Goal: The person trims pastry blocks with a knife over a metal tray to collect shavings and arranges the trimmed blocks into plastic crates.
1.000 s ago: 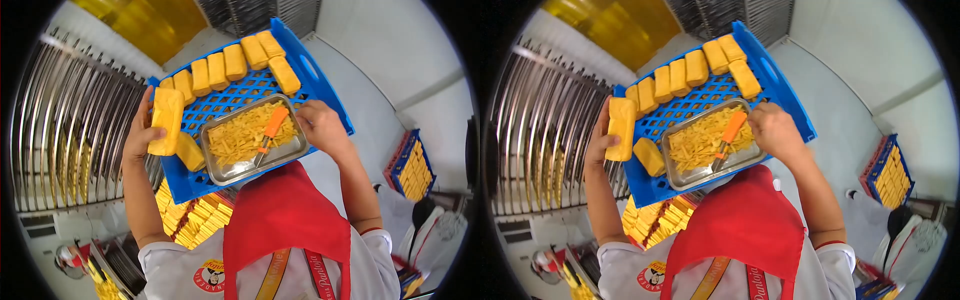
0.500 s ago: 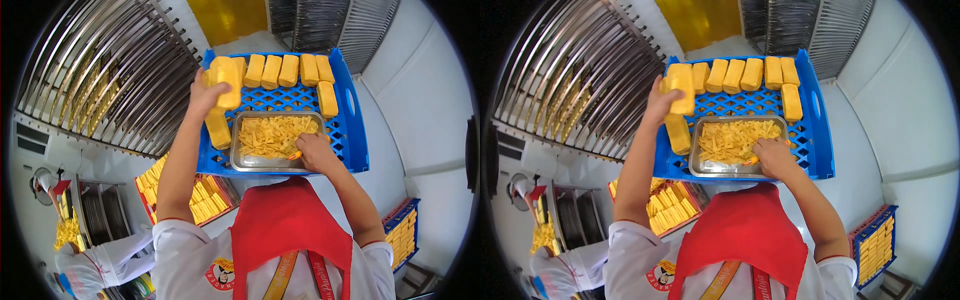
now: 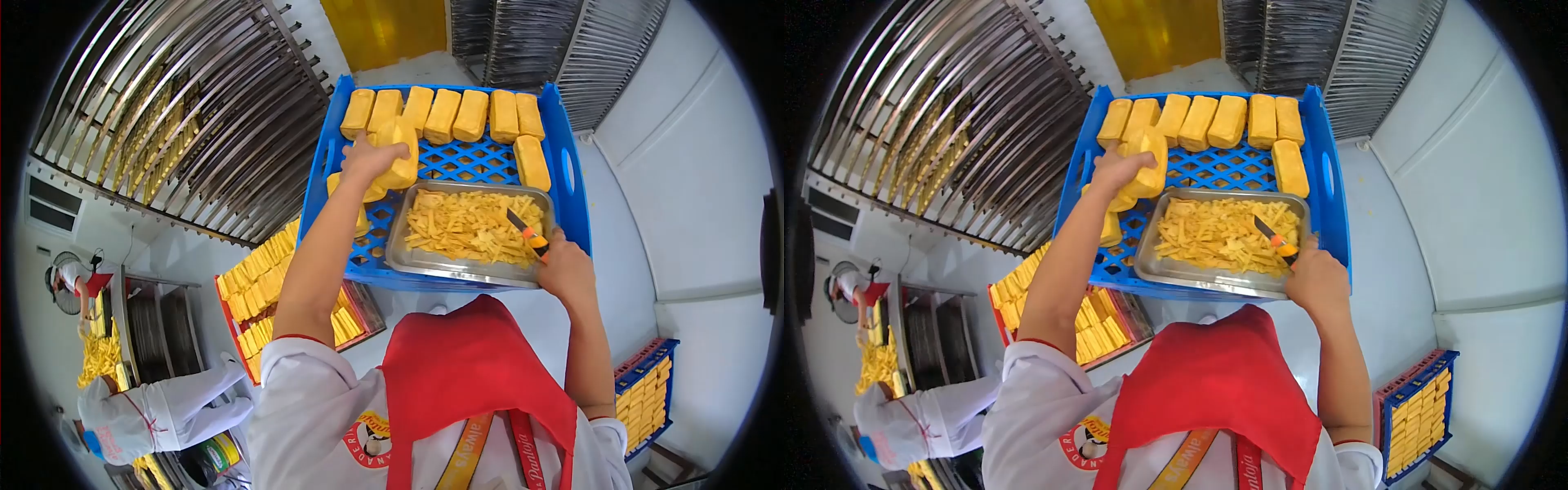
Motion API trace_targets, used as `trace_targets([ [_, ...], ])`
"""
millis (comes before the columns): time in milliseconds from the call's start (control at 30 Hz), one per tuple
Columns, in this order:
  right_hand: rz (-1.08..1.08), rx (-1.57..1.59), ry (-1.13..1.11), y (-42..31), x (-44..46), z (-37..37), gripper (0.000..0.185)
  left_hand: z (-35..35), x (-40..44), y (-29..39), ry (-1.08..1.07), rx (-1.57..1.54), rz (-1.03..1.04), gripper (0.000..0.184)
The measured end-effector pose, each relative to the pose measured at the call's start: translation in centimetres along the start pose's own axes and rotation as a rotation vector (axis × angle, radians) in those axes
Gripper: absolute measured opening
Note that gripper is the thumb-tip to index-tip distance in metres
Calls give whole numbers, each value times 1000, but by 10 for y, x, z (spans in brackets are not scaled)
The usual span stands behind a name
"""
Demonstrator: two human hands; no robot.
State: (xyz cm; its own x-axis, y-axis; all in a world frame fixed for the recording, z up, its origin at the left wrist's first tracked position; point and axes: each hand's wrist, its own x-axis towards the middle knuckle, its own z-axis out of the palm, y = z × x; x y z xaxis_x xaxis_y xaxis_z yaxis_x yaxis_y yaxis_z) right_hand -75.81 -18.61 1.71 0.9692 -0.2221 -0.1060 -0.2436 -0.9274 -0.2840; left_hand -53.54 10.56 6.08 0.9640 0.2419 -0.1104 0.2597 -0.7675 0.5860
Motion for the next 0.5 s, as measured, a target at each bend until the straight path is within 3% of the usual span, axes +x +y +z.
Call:
trace_targets([
  [167,47,-93,-36,29,-19,-10,47,31,-22,14,-32,448,33,121],
  [233,53,-81,-48,34,-21,-8,50,52,-27,19,62,918,81,122],
  [267,48,-72,-52,34,-23,-7,52,59,-35,27,173,1003,213,104],
  [300,44,-63,-60,34,-24,-5,54,68,-36,40,175,1006,236,104],
  [367,56,-38,-37,36,-26,0,53,89,-38,67,292,933,741,74],
  [433,22,-26,-25,38,-26,4,49,112,-33,100,129,832,1272,72],
  [500,56,-18,-8,37,-27,5,42,160,-29,118,77,739,1629,71],
])
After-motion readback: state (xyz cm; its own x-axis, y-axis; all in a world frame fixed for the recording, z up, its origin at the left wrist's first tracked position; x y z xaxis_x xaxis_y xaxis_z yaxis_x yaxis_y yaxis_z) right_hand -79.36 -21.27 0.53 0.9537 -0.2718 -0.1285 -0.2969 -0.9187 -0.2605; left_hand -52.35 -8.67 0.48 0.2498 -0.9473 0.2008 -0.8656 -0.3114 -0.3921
